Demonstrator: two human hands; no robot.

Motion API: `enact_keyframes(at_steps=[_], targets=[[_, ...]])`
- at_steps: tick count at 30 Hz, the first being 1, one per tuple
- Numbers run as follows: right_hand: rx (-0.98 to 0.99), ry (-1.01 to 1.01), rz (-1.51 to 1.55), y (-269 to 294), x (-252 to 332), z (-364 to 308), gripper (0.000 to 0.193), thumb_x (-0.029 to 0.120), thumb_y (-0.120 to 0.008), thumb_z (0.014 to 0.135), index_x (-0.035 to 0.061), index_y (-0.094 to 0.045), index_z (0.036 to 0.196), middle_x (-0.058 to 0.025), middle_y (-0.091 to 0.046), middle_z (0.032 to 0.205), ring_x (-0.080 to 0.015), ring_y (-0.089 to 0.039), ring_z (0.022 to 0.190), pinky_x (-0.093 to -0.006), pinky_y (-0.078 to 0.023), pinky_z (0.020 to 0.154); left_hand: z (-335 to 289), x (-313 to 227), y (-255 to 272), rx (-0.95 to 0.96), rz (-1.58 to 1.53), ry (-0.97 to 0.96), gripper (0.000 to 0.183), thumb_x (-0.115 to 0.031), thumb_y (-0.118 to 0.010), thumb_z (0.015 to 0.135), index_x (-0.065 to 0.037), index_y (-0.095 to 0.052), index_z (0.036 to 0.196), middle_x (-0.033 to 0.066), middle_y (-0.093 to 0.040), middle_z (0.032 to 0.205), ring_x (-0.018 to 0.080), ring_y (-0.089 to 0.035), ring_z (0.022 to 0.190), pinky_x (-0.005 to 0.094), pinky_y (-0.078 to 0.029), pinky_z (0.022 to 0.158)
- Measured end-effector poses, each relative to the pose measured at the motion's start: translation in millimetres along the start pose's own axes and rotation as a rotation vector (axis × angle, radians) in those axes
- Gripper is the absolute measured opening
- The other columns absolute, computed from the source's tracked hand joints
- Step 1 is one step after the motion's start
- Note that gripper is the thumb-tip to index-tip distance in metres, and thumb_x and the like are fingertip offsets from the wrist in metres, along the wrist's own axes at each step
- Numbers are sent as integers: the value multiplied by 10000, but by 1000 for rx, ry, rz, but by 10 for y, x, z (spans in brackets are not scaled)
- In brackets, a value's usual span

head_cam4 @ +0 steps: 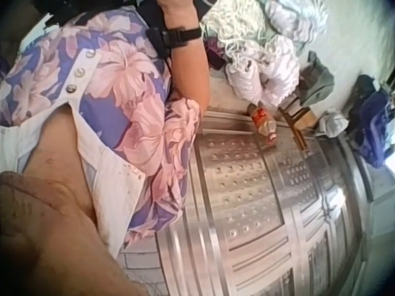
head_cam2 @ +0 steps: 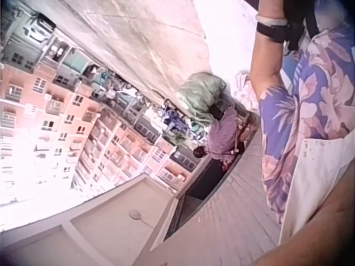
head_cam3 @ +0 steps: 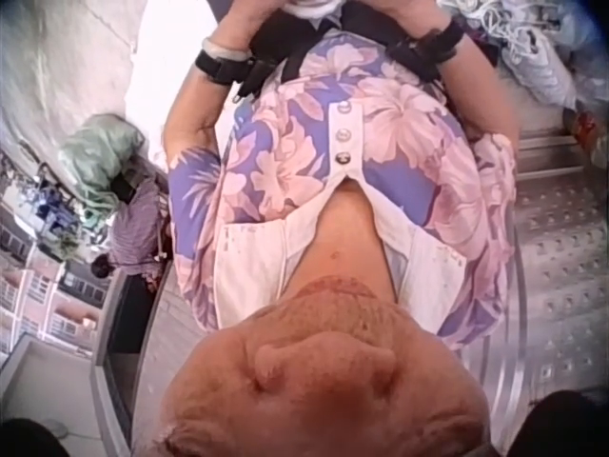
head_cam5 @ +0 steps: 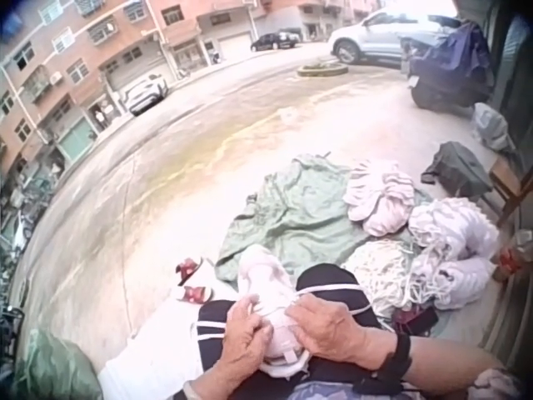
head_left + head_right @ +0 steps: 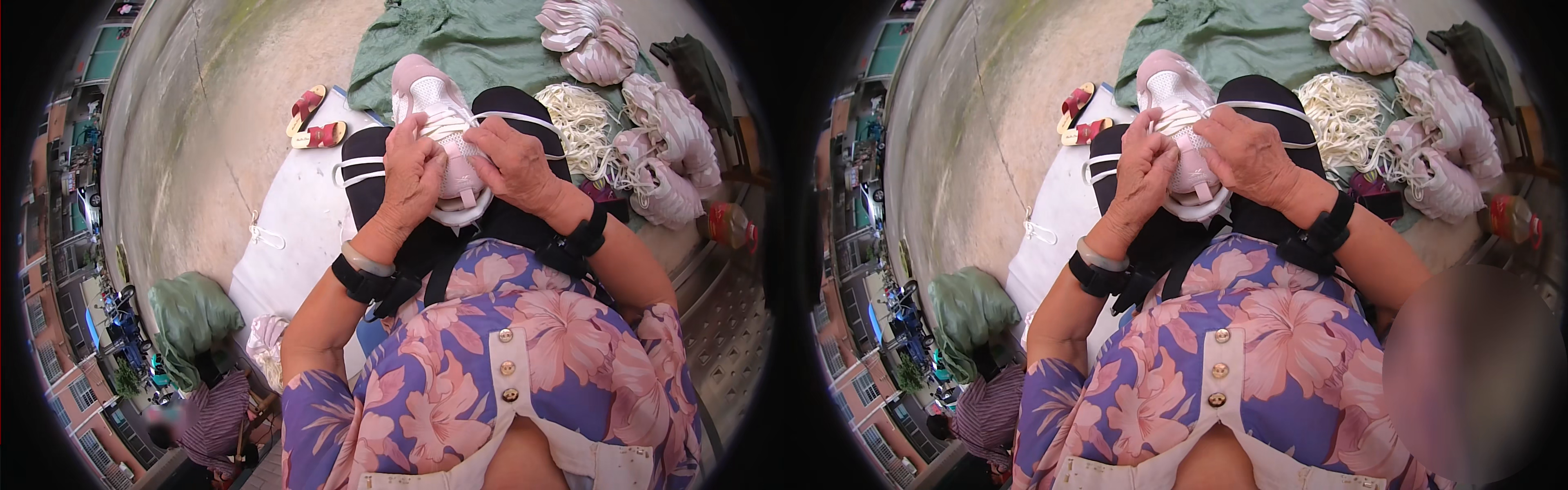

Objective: The recorder is threading laces into pink and white sneakers.

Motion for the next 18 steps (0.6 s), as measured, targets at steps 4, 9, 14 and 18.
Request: enact_keyframes(at_steps=[4, 9, 14, 18], targets=[[-2, -33, 89, -42, -82, -3, 293, 38, -593, 692, 62, -547, 980, -118, -519, 872, -305, -571, 739, -370, -471, 622, 56, 45, 25, 103, -289, 122, 112, -146, -584, 812, -35, -599, 818, 136, -407, 1293, 279, -355, 1202, 381, -265, 1013], [24, -18, -11, -45, 27, 71, 270, 36, -588, 696, 58, -544, 962, -115, -519, 864, -301, -576, 739, -369, -474, 617, 79, 95, -11, 128, -274, 123, 119, -150, -583, 815, -33, -603, 822, 131, -394, 1308, 257, -329, 1217, 371, -252, 1026], [40, -28, -67, -57, 35, 71, 270, 38, -600, 708, 60, -550, 972, -115, -521, 866, -298, -584, 740, -367, -479, 616, 55, 99, 39, 226, -348, 60, 84, -92, -560, 823, -23, -606, 840, 129, -375, 1360, 251, -344, 1248, 339, -305, 1001], [17, -40, -96, -85, 52, 69, 258, 46, -611, 716, 63, -562, 968, -112, -527, 861, -300, -585, 720, -371, -477, 611, 58, 102, 16, 209, -264, 24, 80, -24, -548, 795, -8, -597, 857, 151, -382, 1363, 278, -367, 1251, 336, -338, 987]])
Point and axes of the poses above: each hand's wrist, its own z-axis towards the middle knuckle, its own y-axis out of the back of the hand, x = y × z, the point moved 5 cm from there along z, towards the middle knuckle
